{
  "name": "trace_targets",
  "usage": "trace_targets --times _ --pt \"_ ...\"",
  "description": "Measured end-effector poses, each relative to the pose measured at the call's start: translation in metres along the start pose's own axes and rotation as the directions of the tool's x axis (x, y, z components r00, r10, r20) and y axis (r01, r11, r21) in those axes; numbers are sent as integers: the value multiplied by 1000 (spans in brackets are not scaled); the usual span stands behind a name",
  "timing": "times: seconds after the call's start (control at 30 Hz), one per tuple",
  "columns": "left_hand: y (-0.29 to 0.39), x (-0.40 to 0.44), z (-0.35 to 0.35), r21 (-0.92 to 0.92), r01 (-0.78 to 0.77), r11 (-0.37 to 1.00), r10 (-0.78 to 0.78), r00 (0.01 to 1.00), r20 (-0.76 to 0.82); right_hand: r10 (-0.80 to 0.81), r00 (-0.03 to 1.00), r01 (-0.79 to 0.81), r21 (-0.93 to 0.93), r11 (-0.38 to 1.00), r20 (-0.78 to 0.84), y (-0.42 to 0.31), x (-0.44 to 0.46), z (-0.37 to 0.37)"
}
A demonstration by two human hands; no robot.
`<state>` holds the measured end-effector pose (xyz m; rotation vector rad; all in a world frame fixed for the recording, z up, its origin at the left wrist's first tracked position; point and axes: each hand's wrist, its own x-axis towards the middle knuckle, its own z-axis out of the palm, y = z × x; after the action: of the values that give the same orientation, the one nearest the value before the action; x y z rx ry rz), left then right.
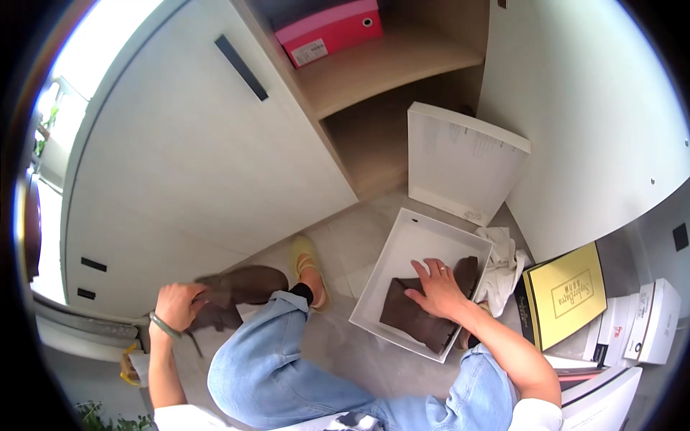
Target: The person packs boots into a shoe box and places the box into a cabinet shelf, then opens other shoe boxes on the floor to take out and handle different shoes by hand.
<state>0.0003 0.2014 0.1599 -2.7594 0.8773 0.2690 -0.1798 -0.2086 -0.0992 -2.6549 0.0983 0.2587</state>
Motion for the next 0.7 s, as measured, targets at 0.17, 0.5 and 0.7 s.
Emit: trace_targets --times 0.17,0.5,0.7 --pt "82 38 -84 241 -322 915 341 939 -41 -271 858 440 351 827 -437 -75 9 -91" --pt "206 138 -101 -393 -727 563 765 638 -86 224 895 116 684 720 -387 -71 -20 -117" --pt "205 195 -35 -560 -741 371 727 607 -321 435 899 -22 998 -62 47 -14 -21 -75"
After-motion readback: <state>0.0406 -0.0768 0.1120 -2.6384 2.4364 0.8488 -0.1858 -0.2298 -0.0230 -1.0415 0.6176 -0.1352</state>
